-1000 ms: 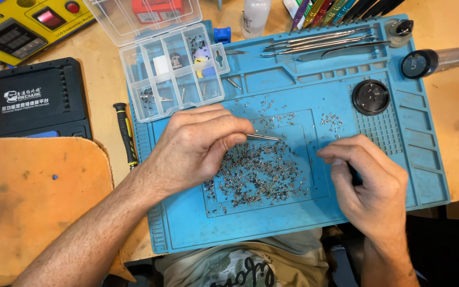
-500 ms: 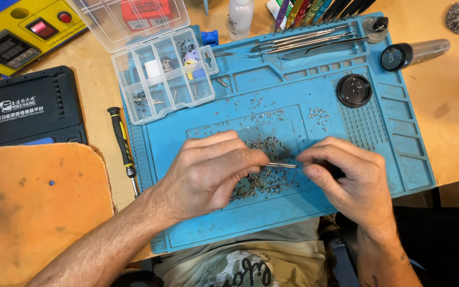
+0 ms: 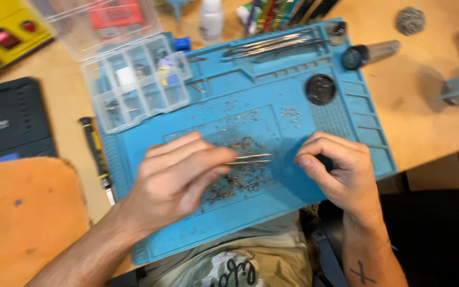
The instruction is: The person uses tweezers to pick up small screws from a blue work mat and place them into a compartmentalized plastic organizer box. The person repeatedly picks up individual screws and transfers them from the pile on the mat to the storage box.
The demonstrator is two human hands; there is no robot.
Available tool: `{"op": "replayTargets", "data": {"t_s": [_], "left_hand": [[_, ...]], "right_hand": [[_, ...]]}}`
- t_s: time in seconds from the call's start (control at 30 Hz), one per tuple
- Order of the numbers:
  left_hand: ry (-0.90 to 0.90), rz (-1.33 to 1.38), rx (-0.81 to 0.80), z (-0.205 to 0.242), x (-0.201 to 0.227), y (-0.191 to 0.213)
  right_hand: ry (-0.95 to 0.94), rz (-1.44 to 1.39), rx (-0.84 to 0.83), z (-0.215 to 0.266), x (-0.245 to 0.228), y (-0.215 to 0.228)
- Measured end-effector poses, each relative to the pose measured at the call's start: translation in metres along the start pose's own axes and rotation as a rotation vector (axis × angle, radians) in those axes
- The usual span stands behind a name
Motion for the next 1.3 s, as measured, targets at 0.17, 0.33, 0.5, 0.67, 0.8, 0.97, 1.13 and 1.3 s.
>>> {"op": "replayTargets", "data": {"t_s": [0.17, 0.33, 0.5, 0.67, 0.8, 0.97, 1.13, 1.3], "left_hand": [[0.061, -0.139, 0.036, 0.004, 0.003, 0.001], [0.065, -0.228, 0.032, 0.022, -0.005, 0.002], [0.158, -0.28, -0.078, 0.021, -0.006, 0.002], [0.198, -0.306, -0.053, 0.021, -0.007, 0.001], [0.143, -0.267, -0.029, 0.029, -0.015, 0.001], [0.147, -0.276, 0.02, 0.02, -0.007, -0.005], [0.071, -0.218, 0.063, 0.011, -0.003, 0.003], [-0.01, -0.271, -0.051, 0.013, -0.007, -0.002]], "right_hand": [[-0.098, 0.288, 0.377, 0.056, -0.007, 0.103], [-0.326, 0.795, 0.571, 0.144, 0.04, 0.189], [-0.682, 1.627, 0.448, 0.206, 0.166, 0.267], [-0.686, 1.398, 0.524, 0.203, 0.19, 0.297], [-0.447, 1.166, 0.664, 0.185, 0.146, 0.277], [-0.306, 0.804, 0.618, 0.132, 0.095, 0.215], [-0.37, 0.418, 0.421, 0.071, 0.053, 0.105], [0.068, 0.396, 0.103, 0.001, -0.016, 0.022]]}}
Point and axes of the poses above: each hand's wrist, its own z-axis away from the middle knuckle, its own y-axis out of the back of the hand, x = y × z, the point moved 5 cm from there along -z, towards the middle knuckle, and after that the axes turned 1 degree about -z, right-handed, at the moved point
